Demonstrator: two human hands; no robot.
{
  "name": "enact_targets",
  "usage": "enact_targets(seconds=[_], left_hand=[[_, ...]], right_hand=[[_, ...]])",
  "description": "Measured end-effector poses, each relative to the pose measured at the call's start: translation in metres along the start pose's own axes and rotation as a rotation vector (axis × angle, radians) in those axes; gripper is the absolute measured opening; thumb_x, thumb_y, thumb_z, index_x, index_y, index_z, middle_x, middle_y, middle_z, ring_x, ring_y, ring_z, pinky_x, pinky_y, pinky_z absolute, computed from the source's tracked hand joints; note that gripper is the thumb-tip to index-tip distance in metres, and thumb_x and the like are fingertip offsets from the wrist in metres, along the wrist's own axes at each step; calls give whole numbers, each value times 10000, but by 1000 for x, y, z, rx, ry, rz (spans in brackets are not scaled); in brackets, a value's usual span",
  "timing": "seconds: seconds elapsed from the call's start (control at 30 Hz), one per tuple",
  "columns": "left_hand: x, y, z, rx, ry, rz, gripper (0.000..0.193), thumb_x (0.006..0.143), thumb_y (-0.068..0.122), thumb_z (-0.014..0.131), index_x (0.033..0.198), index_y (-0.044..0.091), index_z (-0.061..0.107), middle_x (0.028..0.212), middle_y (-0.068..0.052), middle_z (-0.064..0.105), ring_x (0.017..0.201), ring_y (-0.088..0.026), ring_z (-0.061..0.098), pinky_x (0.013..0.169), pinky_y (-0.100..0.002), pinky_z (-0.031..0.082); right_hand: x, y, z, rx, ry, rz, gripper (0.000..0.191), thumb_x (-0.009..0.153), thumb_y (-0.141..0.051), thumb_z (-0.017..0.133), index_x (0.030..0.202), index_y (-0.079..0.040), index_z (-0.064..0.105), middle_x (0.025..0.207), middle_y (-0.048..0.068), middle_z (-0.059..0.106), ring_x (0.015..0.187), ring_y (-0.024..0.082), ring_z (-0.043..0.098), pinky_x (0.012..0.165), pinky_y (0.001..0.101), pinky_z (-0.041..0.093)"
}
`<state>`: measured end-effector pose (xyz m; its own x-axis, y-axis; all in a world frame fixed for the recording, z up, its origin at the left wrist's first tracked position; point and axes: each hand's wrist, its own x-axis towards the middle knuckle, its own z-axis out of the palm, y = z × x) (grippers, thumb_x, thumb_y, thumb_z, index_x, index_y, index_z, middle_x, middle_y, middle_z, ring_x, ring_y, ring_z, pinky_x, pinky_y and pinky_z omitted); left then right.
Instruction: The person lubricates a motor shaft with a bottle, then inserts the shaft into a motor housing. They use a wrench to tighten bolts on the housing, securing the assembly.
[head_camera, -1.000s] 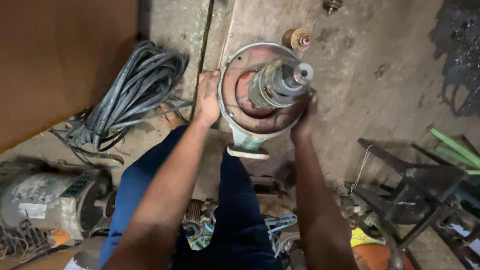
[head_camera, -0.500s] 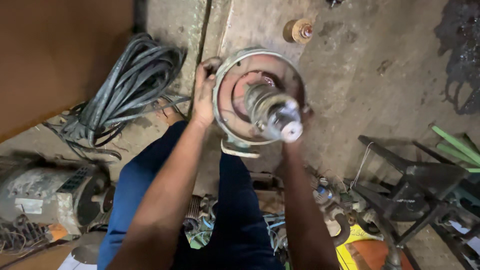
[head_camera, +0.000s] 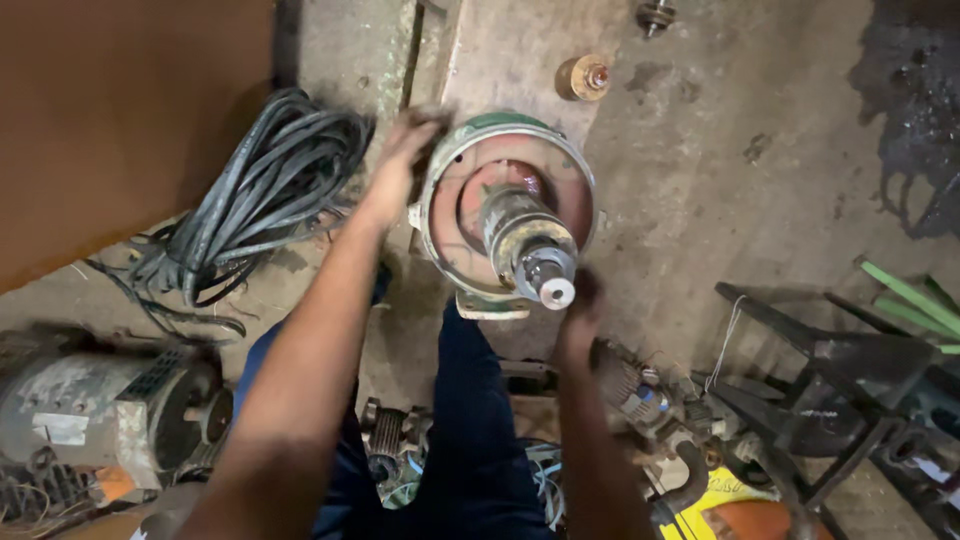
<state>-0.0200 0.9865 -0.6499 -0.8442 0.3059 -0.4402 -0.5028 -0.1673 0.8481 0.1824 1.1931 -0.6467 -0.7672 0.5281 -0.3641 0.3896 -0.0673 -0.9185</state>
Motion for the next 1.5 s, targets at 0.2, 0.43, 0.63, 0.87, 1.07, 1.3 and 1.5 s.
enact_targets(seconds=[0.2, 0.43, 0.63, 0.87, 1.07, 1.3, 1.5], left_hand=[[71, 11, 22, 245, -280, -45, 447, 1034, 354, 482, 1279, 21, 650, 1277, -123, 708, 1187, -219, 660, 1079, -319, 460], [112, -12, 53, 560, -642, -81, 553, 955, 471, 528, 1213, 21, 722, 1179, -137, 772, 1123, -234, 716, 1030, -343, 526], [126, -31, 51, 1203, -675, -302, 881, 876, 822, 465, 1292, 83, 700, 1370, -202, 636, 1284, -347, 580, 1108, -436, 415], [130, -35, 46, 1341, -607, -420, 806, 873, 746, 483, 1345, 121, 676, 1426, -194, 610, 1328, -350, 570, 1134, -433, 420], [136, -48, 44, 1321, -591, -378, 695, 870, 623, 534, 1370, 153, 649, 1429, -178, 595, 1322, -347, 565, 1114, -427, 431], [116, -51, 40, 1257, -543, -335, 603, 870, 510, 574, 1370, 182, 649, 1394, -177, 611, 1284, -356, 590, 1075, -433, 462], [-1, -90, 17, 1002, -429, -468, 594, 872, 506, 574, 1363, 179, 651, 1383, -175, 615, 1271, -353, 595, 1067, -433, 466]], right_hand=[[-62, 28, 36, -217, -238, -75, 631, 900, -161, 739, 1420, 44, 447, 1382, 210, 551, 1255, 359, 547, 1050, 423, 445], [-33, 64, 63, -701, -286, -146, 541, 878, -172, 797, 1361, -58, 583, 1358, 119, 668, 1231, 315, 659, 1065, 408, 505], [-25, 80, 72, 1296, 380, 402, 601, 929, -274, 739, 1397, 36, 524, 1357, 248, 568, 1195, 417, 560, 1027, 565, 435], [-30, 69, 69, -75, 297, -57, 586, 899, -159, 773, 1406, -53, 500, 1431, 149, 578, 1302, 282, 561, 1147, 433, 429], [-30, 62, 60, -369, 329, -313, 635, 788, -156, 875, 1329, 0, 582, 1302, 181, 647, 1183, 322, 630, 1060, 428, 474], [-31, 60, 25, -71, 109, -7, 495, 827, -190, 852, 1246, -1, 667, 1169, 126, 724, 1032, 219, 668, 929, 362, 547], [-78, 52, -52, -489, -15, -216, 484, 740, -207, 840, 1142, -15, 651, 1002, 146, 732, 886, 262, 724, 793, 378, 573]])
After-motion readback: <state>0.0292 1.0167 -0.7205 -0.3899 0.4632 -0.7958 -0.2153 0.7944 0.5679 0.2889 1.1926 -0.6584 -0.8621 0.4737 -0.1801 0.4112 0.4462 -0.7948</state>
